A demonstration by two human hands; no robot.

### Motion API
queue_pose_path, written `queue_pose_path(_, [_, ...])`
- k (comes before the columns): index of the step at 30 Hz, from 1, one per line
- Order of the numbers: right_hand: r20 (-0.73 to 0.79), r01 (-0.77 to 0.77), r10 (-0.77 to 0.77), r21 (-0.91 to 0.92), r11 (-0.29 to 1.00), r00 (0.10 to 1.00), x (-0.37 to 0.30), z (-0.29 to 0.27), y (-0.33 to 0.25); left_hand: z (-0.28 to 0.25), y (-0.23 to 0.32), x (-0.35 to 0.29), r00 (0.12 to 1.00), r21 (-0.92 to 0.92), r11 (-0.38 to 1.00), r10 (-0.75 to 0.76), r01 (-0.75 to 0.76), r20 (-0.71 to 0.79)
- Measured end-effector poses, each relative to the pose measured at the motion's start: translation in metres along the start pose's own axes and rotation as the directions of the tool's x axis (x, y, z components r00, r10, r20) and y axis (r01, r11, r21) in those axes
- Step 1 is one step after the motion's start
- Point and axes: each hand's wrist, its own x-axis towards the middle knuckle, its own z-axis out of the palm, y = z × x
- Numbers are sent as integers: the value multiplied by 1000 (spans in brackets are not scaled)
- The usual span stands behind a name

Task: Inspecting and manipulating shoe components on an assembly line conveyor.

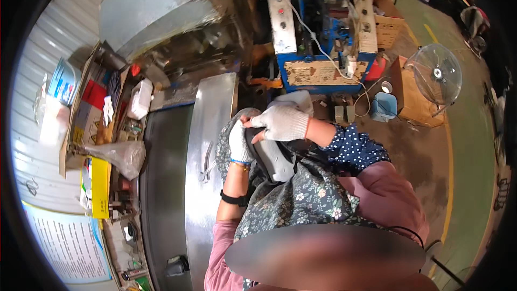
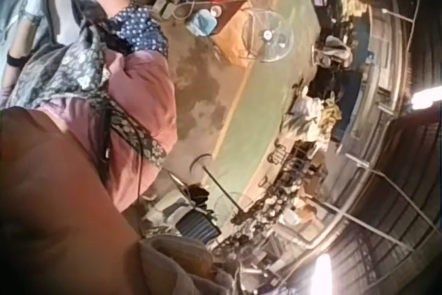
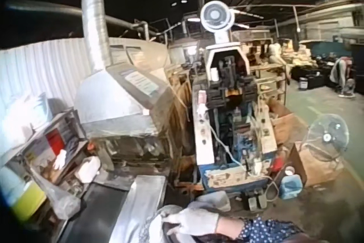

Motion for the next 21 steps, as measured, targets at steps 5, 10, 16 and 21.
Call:
queue_pose_path(5, [1,-66,67,163,984,998,12,18,27,-5,2,7,984,106,980,159,-168,85])
queue_pose_path(10, [208,-491,447,277,826,870,-33,94,44,-44,2,8,915,859,402,368,-317,166])
queue_pose_path(16, [108,-222,195,422,879,975,-34,146,106,-73,7,2,945,461,881,233,-104,-231])
queue_pose_path(21, [443,-708,556,376,598,704,-14,158,92,-80,-5,0,957,602,784,270,-154,-106])
